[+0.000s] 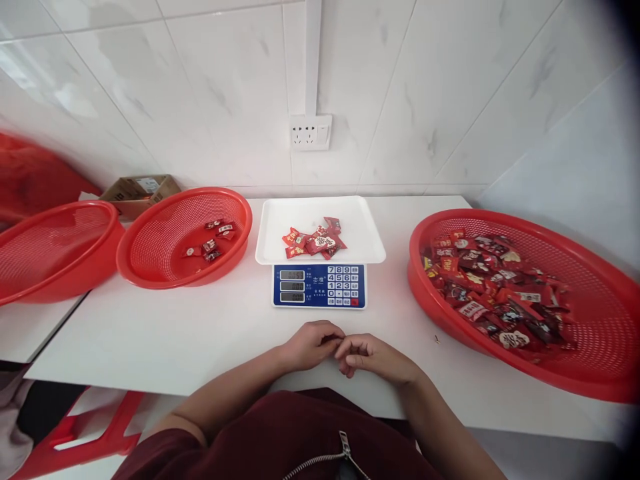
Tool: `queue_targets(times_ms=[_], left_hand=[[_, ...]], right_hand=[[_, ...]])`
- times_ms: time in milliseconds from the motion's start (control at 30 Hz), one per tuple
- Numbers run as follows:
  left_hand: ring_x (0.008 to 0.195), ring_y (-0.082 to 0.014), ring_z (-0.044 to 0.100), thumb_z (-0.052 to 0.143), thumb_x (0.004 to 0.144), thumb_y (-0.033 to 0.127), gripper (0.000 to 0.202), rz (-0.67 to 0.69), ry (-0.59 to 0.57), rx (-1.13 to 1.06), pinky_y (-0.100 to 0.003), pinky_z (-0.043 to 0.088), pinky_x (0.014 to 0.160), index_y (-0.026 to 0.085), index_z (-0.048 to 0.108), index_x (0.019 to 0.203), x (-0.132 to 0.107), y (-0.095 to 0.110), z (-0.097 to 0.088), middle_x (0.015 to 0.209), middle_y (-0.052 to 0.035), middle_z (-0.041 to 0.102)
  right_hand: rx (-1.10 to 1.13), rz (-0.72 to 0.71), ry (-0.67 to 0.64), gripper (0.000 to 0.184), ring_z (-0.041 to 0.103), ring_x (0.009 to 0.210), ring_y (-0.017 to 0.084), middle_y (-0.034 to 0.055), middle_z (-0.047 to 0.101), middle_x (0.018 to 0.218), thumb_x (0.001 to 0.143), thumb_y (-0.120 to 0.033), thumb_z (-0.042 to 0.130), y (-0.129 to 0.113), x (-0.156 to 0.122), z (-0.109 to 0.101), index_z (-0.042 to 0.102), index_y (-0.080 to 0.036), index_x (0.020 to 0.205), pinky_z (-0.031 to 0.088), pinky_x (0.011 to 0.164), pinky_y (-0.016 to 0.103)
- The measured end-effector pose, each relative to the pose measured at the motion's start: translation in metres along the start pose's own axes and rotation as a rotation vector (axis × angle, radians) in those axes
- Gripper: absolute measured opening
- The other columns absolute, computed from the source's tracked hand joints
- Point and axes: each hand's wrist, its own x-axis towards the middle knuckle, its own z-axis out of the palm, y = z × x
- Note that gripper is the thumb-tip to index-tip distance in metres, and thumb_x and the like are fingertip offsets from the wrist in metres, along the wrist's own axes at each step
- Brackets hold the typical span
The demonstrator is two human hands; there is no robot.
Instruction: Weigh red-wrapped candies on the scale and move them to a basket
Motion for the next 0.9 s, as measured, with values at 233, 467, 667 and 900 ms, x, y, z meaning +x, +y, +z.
queue_targets(times_ms=[233,467,667,900], left_hand=[[0.078,-0.0144,0.060,0.048,0.089,0.024,0.016,0.137,0.418,0.194,-0.025,0.049,0.070,0.020,0.063,0.095,0.001,0.020,-0.060,0.087,-0.0038,0.066],[0.103,-0.0244,0.054,0.046,0.091,0.039,0.031,0.191,0.496,0.724,-0.042,0.045,0.089,0.022,0.059,0.113,0.020,0.029,-0.120,0.108,-0.0082,0.063],[0.121,-0.0263,0.045,0.033,0.094,0.045,0.045,0.055,0.319,0.798,-0.045,0.040,0.100,0.019,0.048,0.128,0.046,0.018,-0.121,0.130,-0.0109,0.051],[0.120,-0.0236,0.046,0.030,0.095,0.043,0.042,0.062,0.273,0.767,-0.040,0.040,0.100,0.021,0.053,0.124,0.082,0.031,-0.124,0.126,-0.0082,0.054]], right_hand=[[0.016,-0.048,-0.003,0.022,0.059,0.066,0.018,0.0040,0.065,0.074,0.075,-0.043,0.065,0.006,0.000,0.004,0.062,-0.024,0.086,0.046,0.068,0.037],[0.069,-0.078,-0.004,0.028,0.056,0.064,0.012,0.0017,0.064,0.073,0.074,-0.041,0.067,0.013,0.004,0.006,0.062,-0.018,0.089,0.042,0.065,0.030],[0.111,-0.119,0.012,0.028,0.055,0.064,0.012,0.0006,0.063,0.073,0.073,-0.040,0.070,0.014,0.005,0.007,0.063,-0.019,0.091,0.041,0.064,0.028],[0.151,-0.145,0.027,0.029,0.056,0.066,0.011,0.0001,0.063,0.074,0.072,-0.040,0.071,0.015,0.005,0.007,0.064,-0.020,0.093,0.042,0.065,0.029]])
